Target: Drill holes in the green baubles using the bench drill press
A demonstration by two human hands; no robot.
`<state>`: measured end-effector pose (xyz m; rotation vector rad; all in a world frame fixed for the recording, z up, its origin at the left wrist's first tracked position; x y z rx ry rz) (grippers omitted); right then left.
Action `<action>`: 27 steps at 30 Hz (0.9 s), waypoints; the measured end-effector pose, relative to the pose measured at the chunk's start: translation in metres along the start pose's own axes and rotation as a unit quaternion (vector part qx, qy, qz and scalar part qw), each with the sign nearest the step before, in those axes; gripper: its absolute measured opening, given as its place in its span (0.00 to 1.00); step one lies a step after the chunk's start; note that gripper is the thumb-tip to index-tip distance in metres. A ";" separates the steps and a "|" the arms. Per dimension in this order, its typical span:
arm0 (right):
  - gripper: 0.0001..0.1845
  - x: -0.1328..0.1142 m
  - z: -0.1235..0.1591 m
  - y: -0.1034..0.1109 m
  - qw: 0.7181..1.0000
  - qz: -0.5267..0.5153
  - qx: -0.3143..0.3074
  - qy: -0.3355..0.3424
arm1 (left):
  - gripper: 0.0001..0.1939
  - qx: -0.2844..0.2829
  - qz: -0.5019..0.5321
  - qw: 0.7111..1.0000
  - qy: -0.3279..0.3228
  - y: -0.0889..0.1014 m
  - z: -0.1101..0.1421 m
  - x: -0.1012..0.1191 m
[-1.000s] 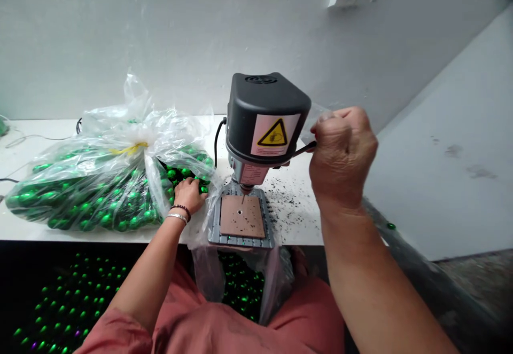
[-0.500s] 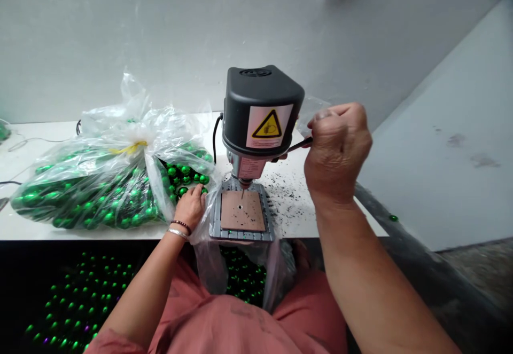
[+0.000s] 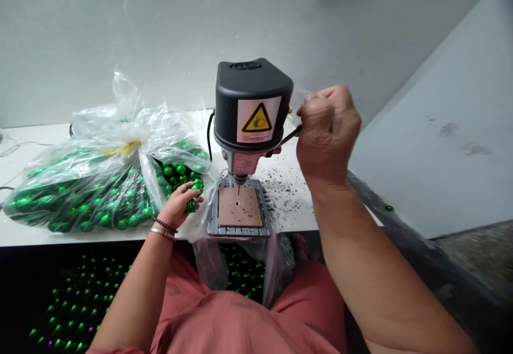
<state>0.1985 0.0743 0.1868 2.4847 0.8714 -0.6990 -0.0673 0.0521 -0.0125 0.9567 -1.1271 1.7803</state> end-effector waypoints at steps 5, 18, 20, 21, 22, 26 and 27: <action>0.14 0.005 -0.020 -0.017 0.998 0.025 -0.052 -0.039 | 0.22 -0.070 0.193 0.977 0.062 -0.018 0.018 0.002; 0.17 0.008 -0.028 -0.026 0.995 -0.001 -0.069 -0.065 | 0.21 -0.085 0.015 0.995 0.040 -0.050 0.023 -0.013; 0.17 0.009 -0.028 -0.027 0.995 0.002 -0.074 -0.067 | 0.21 -0.089 -0.069 0.993 0.024 -0.057 0.019 -0.017; 0.17 0.009 -0.028 -0.027 0.995 0.003 -0.075 -0.067 | 0.21 -0.089 -0.106 0.990 0.016 -0.060 0.017 -0.019; 0.17 0.009 -0.028 -0.027 0.995 0.003 -0.076 -0.067 | 0.21 -0.090 -0.141 0.986 0.008 -0.063 0.015 -0.020; 0.18 0.010 -0.029 -0.027 0.995 0.010 -0.079 -0.067 | 0.21 -0.098 -0.252 0.962 -0.024 -0.072 0.007 -0.025; 0.19 0.010 -0.029 -0.028 0.995 0.013 -0.080 -0.065 | 0.21 -0.097 -0.279 0.955 -0.032 -0.073 0.005 -0.025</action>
Point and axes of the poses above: each hand's wrist, its own z-axis away from the middle knuckle, its own y-axis out of the back of the hand, x = y × z, the point moved 6 cm from there along -z, towards the middle knuckle, and after that the axes turned 15 degrees about z, right-handed, at the moved point
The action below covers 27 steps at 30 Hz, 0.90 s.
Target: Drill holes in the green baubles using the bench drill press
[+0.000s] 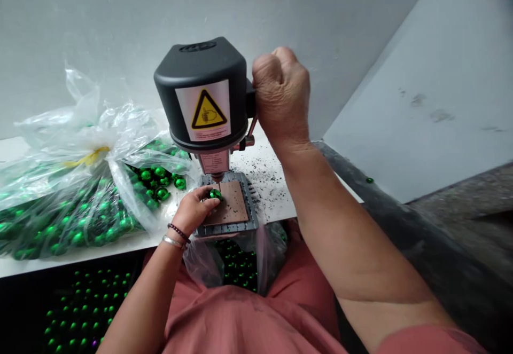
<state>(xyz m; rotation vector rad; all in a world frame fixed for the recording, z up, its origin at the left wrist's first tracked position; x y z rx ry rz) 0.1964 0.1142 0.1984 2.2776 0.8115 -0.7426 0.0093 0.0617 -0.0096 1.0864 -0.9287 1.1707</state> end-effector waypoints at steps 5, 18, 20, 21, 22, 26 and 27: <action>0.20 0.000 -0.001 0.001 1.000 0.008 0.005 0.001 | 0.22 0.028 -0.127 0.991 -0.034 0.000 -0.002 0.005; 0.19 0.000 0.000 0.001 1.000 -0.002 0.002 0.000 | 0.21 0.023 -0.268 0.958 -0.094 -0.016 0.000 0.020; 0.18 -0.001 0.003 0.004 1.000 -0.002 0.012 0.013 | 0.20 0.027 -0.269 0.958 -0.093 -0.016 0.000 0.019; 0.18 -0.002 0.006 0.006 0.999 -0.006 0.021 0.027 | 0.20 0.030 -0.270 0.958 -0.092 -0.015 0.000 0.019; 0.17 -0.004 0.010 0.010 0.998 -0.012 0.030 0.046 | 0.20 0.034 -0.272 0.957 -0.089 -0.015 0.001 0.018; 0.12 -0.007 0.037 0.028 0.990 0.004 0.085 0.117 | 0.20 0.037 -0.277 0.957 -0.082 -0.016 0.001 0.017; 0.11 -0.007 0.047 0.033 0.986 0.021 0.104 0.132 | 0.21 0.038 -0.277 0.957 -0.081 -0.016 0.001 0.017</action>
Point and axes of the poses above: each hand's wrist, its own z-axis away from the middle knuckle, its own y-axis out of the back of the hand, x = y × z, the point moved 6 cm from there along -z, towards the middle knuckle, and after that the axes turned 15 degrees about z, right-handed, at the moved point
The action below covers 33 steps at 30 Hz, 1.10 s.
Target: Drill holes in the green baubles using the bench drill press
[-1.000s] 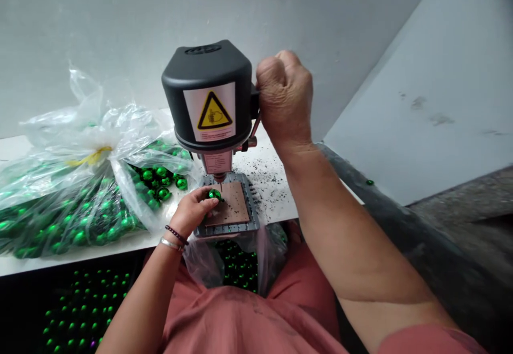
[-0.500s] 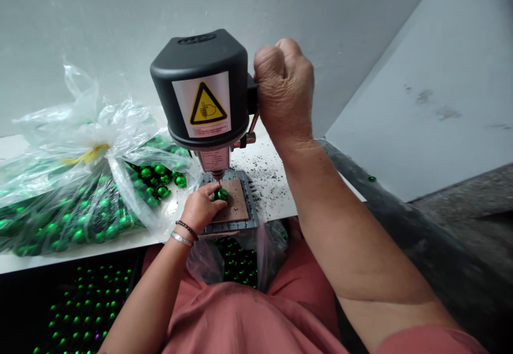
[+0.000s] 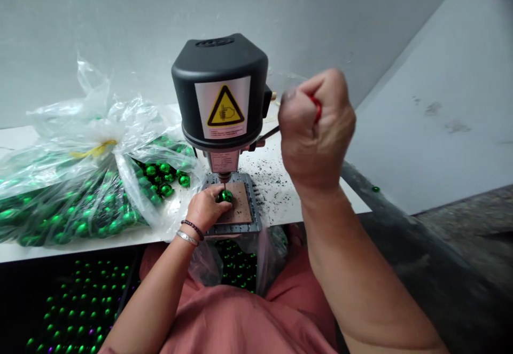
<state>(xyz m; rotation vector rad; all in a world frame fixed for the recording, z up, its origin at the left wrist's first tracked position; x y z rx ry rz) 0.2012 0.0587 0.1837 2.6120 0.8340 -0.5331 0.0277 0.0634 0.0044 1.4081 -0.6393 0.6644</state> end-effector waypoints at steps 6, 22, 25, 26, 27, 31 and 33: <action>0.05 0.001 0.048 0.021 0.998 0.054 0.003 0.033 | 0.23 -0.005 0.004 1.000 -0.001 0.000 0.000 0.000; 0.05 0.012 0.082 0.018 0.999 0.007 0.005 0.035 | 0.19 -0.011 0.016 1.000 -0.019 -0.002 0.001 -0.002; 0.05 0.013 0.085 0.017 0.999 0.005 0.014 0.029 | 0.21 -0.006 0.021 1.000 -0.011 -0.002 0.001 -0.004; 0.05 0.014 0.086 0.017 1.000 0.004 0.013 0.024 | 0.22 -0.006 0.023 1.000 -0.007 -0.003 0.001 -0.005; 0.06 0.015 0.088 0.016 1.000 0.000 0.010 0.019 | 0.23 -0.005 0.024 1.000 -0.003 -0.003 0.001 -0.006; 0.06 0.023 0.103 0.010 1.000 -0.028 -0.010 0.005 | 0.23 -0.003 0.031 0.999 0.007 -0.003 0.000 -0.010; 0.06 0.027 0.111 0.007 0.999 -0.038 -0.020 0.005 | 0.23 -0.001 0.043 0.999 0.003 -0.003 0.000 -0.010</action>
Point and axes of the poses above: each hand's wrist, its own z-axis away from the middle knuckle, its own y-axis out of the back of the hand, x = y × z, the point moved 6 cm from there along -z, towards the middle knuckle, and after that the axes turned 15 degrees about z, right-handed, at the moved point
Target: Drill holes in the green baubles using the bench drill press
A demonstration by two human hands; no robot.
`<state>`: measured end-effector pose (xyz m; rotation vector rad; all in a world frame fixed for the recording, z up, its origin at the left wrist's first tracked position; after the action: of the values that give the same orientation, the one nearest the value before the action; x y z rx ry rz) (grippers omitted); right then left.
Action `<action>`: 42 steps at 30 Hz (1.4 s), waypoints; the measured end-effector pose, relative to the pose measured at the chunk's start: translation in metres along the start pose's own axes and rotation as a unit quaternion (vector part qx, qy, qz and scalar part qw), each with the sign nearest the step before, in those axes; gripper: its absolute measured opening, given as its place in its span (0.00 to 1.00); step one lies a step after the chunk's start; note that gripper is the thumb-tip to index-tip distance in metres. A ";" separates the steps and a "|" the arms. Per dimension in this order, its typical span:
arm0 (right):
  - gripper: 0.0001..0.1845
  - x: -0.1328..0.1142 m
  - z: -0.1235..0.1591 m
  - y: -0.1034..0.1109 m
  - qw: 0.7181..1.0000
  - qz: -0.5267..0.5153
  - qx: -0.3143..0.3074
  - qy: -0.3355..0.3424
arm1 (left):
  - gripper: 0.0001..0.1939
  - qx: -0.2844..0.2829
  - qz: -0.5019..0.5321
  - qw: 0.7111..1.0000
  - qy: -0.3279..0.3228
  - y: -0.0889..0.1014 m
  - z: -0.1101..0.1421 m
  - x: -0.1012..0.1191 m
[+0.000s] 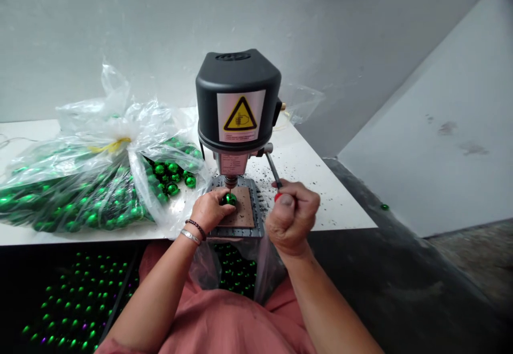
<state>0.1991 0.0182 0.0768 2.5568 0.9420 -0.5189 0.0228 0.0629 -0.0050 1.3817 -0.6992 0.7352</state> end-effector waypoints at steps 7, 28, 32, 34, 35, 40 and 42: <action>0.07 -0.021 -0.051 0.008 0.996 0.050 0.070 0.021 | 0.20 0.003 0.024 0.999 -0.022 0.000 -0.001 0.000; 0.16 -0.023 -0.118 -0.013 0.998 0.002 -0.015 -0.057 | 0.21 0.017 0.659 0.710 0.249 0.007 0.037 -0.012; 0.17 -0.023 -0.118 -0.014 0.998 -0.012 -0.016 -0.056 | 0.02 0.026 0.673 0.709 0.210 0.008 0.036 -0.012; 0.17 -0.023 -0.117 -0.014 0.998 -0.012 -0.014 -0.056 | 0.08 0.027 0.673 0.712 0.200 0.008 0.036 -0.014; 0.17 -0.023 -0.117 -0.014 0.998 -0.012 -0.016 -0.057 | 0.09 0.028 0.673 0.712 0.201 0.008 0.036 -0.015; 0.17 -0.022 -0.117 -0.015 0.997 -0.015 -0.031 -0.062 | 0.04 0.025 0.692 0.687 0.221 0.007 0.036 -0.015; 0.17 -0.022 -0.117 -0.015 0.998 -0.013 -0.029 -0.056 | 0.03 0.003 0.695 0.674 0.250 0.005 0.037 -0.014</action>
<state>0.1984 0.0700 0.1850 2.4398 0.9382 -0.6275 0.0101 0.0257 -0.0105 0.3134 -1.2451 2.2046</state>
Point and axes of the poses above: each hand's wrist, its own z-axis away from the middle knuckle, its own y-axis out of the back of the hand, x = y × z, the point moved 6 cm from there along -z, towards the middle knuckle, and after that the axes turned 15 degrees about z, right-handed, at the moved point
